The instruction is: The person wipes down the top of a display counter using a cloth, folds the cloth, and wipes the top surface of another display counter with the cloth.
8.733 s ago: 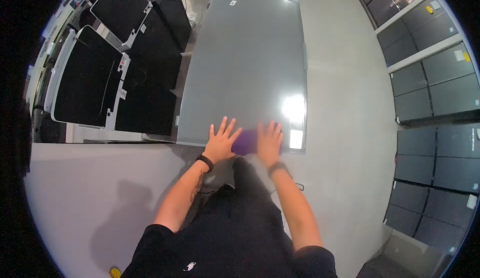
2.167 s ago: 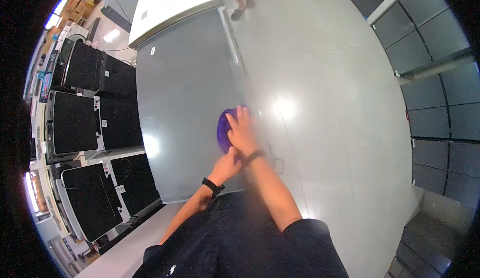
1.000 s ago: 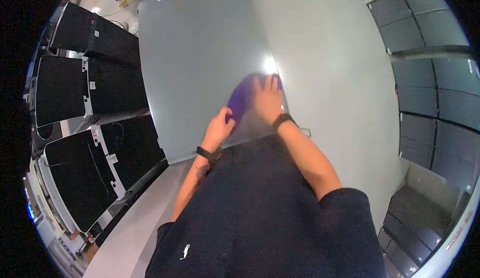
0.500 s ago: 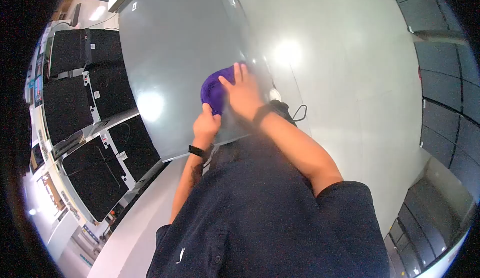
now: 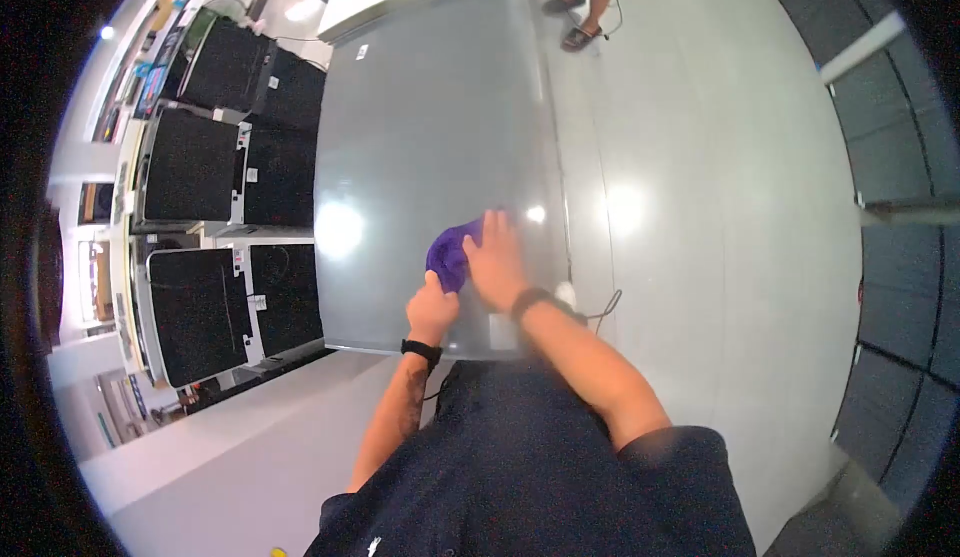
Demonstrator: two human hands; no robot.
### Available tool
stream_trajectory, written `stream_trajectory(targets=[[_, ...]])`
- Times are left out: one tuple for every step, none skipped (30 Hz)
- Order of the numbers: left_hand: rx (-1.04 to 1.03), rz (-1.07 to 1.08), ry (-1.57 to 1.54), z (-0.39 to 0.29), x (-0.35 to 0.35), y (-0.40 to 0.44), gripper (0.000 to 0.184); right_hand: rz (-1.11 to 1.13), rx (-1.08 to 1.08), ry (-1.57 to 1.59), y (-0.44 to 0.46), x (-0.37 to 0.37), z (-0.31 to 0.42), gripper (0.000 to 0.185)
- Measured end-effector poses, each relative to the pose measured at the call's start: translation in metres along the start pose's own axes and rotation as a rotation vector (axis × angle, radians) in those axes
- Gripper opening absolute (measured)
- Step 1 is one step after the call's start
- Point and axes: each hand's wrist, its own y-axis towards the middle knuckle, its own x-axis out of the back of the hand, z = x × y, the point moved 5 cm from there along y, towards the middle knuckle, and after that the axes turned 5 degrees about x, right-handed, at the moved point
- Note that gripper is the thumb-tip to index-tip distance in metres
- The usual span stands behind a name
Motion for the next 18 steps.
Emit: stream_trajectory(targets=[[-0.005, -0.012, -0.041, 0.006, -0.005, 0.002, 0.031, -0.008, 0.007, -0.003, 0.002, -0.002, 0.002, 0.036], [-0.017, -0.021, -0.077, 0.014, -0.009, 0.003, 0.031, -0.017, 0.007, -0.006, 0.002, -0.004, 0.005, 0.035], [-0.045, -0.028, -0.160, 0.020, -0.007, -0.004, 0.031, -0.014, 0.013, 0.003, -0.004, -0.011, 0.010, 0.034], [-0.076, -0.037, -0.252, 0.025, -0.006, -0.011, 0.031, -0.011, 0.022, 0.001, -0.010, -0.015, 0.011, 0.033], [-0.108, -0.055, -0.356, 0.024, -0.005, -0.011, 0.031, -0.010, 0.042, -0.011, -0.013, -0.016, 0.006, 0.032], [-0.099, -0.032, -0.390, 0.026, -0.008, -0.012, 0.032, 0.021, 0.130, 0.027, -0.021, -0.014, 0.003, 0.032], [-0.084, -0.002, -0.421, 0.030, -0.010, -0.016, 0.034, 0.063, 0.214, 0.070, -0.034, -0.013, 0.002, 0.032], [-0.069, 0.034, -0.449, 0.031, -0.016, -0.021, 0.035, 0.111, 0.292, 0.118, -0.048, -0.012, 0.001, 0.032], [-0.071, 0.117, -0.455, 0.020, -0.016, -0.027, 0.035, 0.116, 0.272, 0.138, -0.059, -0.007, -0.005, 0.032], [-0.075, 0.194, -0.460, 0.007, -0.009, -0.034, 0.035, 0.118, 0.257, 0.159, -0.065, 0.002, -0.012, 0.032], [-0.076, 0.268, -0.467, -0.004, -0.009, -0.039, 0.034, 0.121, 0.246, 0.182, -0.068, 0.009, -0.019, 0.031], [-0.108, 0.238, -0.453, -0.009, -0.018, -0.041, 0.034, 0.049, 0.228, 0.151, -0.070, 0.025, -0.022, 0.029], [-0.147, 0.205, -0.436, -0.015, -0.028, -0.040, 0.033, -0.032, 0.209, 0.119, -0.067, 0.044, -0.023, 0.027], [-0.191, 0.170, -0.417, -0.021, -0.037, -0.036, 0.033, -0.119, 0.188, 0.085, -0.062, 0.059, -0.027, 0.026], [-0.172, 0.186, -0.376, -0.030, -0.029, -0.035, 0.033, -0.166, 0.194, 0.062, -0.056, 0.064, -0.032, 0.027], [-0.176, 0.217, -0.354, -0.034, -0.026, -0.032, 0.033, -0.214, 0.197, 0.041, -0.050, 0.068, -0.037, 0.028], [-0.181, 0.245, -0.329, -0.038, -0.023, -0.028, 0.033, -0.265, 0.202, 0.022, -0.042, 0.070, -0.043, 0.029], [-0.188, 0.268, -0.301, -0.039, -0.020, -0.021, 0.033, -0.246, 0.202, 0.039, -0.030, 0.062, -0.052, 0.029]])
